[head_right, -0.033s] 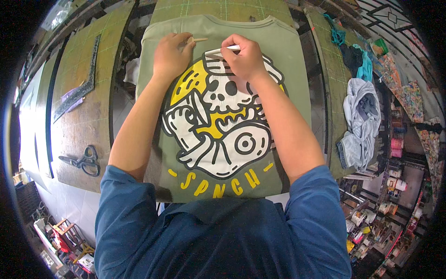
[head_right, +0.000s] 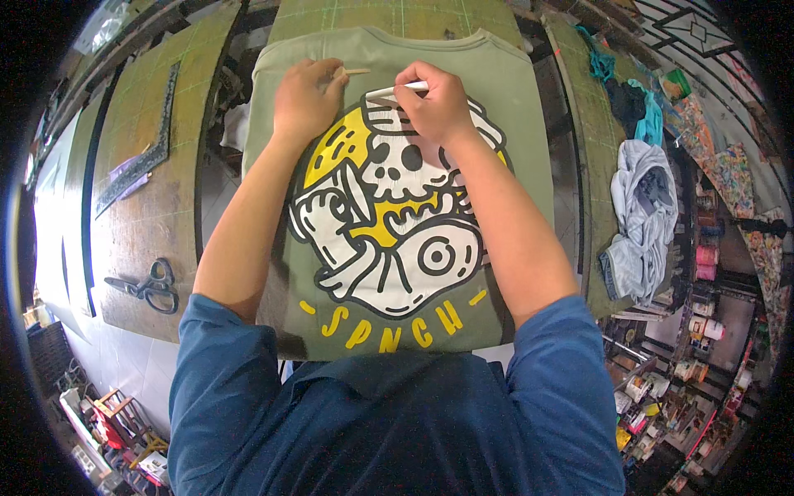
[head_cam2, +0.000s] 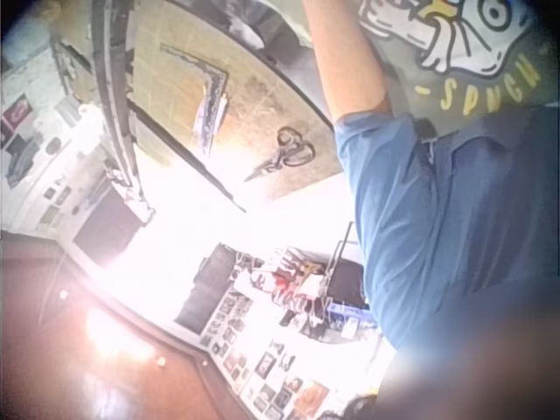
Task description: The person uses a white marker and a ruler to draw and refine a graphic design on a green t-shirt. They repeatedly reposition the ruler to create straight lines and add details to the skull and text elements on the shirt.
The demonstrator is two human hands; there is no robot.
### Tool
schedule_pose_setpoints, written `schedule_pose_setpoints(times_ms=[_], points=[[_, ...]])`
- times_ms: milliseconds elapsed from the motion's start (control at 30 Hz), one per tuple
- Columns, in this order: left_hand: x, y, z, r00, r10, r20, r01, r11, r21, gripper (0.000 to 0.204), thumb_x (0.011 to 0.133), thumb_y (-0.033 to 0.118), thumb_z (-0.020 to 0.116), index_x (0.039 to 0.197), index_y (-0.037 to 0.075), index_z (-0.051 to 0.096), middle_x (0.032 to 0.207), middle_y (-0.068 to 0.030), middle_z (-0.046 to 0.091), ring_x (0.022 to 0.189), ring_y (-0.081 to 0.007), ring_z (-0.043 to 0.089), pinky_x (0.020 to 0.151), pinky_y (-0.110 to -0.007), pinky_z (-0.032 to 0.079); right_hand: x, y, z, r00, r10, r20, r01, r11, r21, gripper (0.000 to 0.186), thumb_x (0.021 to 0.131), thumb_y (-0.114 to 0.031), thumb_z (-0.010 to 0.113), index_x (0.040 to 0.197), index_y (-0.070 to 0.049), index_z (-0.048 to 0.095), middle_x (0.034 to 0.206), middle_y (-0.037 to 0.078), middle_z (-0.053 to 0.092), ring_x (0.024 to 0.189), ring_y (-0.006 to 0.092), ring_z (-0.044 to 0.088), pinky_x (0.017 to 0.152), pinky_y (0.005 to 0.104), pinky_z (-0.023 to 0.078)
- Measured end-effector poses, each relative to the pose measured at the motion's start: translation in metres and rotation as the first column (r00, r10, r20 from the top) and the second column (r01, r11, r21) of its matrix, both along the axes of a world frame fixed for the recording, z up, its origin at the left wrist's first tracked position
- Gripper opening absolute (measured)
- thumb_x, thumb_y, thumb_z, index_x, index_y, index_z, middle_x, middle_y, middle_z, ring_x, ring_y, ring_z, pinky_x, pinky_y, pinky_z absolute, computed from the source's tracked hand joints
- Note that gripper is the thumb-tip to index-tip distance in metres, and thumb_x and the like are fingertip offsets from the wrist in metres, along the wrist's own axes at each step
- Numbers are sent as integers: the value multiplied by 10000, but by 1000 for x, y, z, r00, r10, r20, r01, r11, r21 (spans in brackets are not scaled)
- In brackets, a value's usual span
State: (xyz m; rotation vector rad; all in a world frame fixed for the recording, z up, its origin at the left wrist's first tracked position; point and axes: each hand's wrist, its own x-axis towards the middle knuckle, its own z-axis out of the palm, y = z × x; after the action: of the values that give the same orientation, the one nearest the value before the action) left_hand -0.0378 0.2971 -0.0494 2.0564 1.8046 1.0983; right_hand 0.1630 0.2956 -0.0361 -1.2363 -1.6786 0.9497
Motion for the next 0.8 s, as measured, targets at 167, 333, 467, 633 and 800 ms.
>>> schedule_pose_setpoints(times_ms=[167, 333, 467, 633, 800], points=[[2, -1, 3, 1000, 6, -29, -6, 1000, 3, 259, 792, 234, 635, 1014, 100, 646, 910, -102, 609, 927, -287, 564, 801, -381, 450, 0, -1, 1, 998, 3, -69, 0, 999, 54, 73, 769, -116, 612, 803, -53, 619, 665, 26, 622, 561, 89, 560, 521, 240, 454], [1, 4, 3, 1000, 17, -13, -16, 999, 39, 236, 765, 191, 646, 984, 103, 647, 872, -98, 595, 893, -290, 561, 770, -378, 461, -3, 4, 3, 1000, 21, -9, -21, 999, 48, 76, 771, -113, 614, 805, -46, 618, 701, 36, 624, 570, 85, 559, 523, 238, 452], [2, 1, 6, 1000, 12, -6, -12, 999, 32, 224, 768, 182, 640, 975, 97, 649, 872, -101, 596, 894, -292, 562, 767, -379, 461, 3, 8, -5, 999, 0, -40, 5, 992, 125, 73, 782, -104, 613, 819, -42, 616, 717, 13, 615, 599, 72, 544, 540, 229, 439], [0, 4, 0, 1000, 1, 8, -1, 999, 47, 225, 771, 177, 638, 978, 92, 648, 885, -104, 598, 900, -294, 562, 774, -379, 460, 1, 0, 7, 988, 62, -141, -79, 990, -116, 46, 800, -65, 604, 832, -34, 612, 714, -27, 587, 631, 44, 505, 552, 201, 404], [1, 2, 2, 1000, 1, 20, -2, 999, 42, 231, 771, 177, 635, 984, 88, 646, 891, -110, 598, 907, -299, 559, 785, -383, 460, 1, 4, -1, 999, -13, 30, 8, 989, 150, 77, 779, -100, 613, 822, -35, 617, 721, 18, 621, 601, 83, 551, 556, 238, 443]])
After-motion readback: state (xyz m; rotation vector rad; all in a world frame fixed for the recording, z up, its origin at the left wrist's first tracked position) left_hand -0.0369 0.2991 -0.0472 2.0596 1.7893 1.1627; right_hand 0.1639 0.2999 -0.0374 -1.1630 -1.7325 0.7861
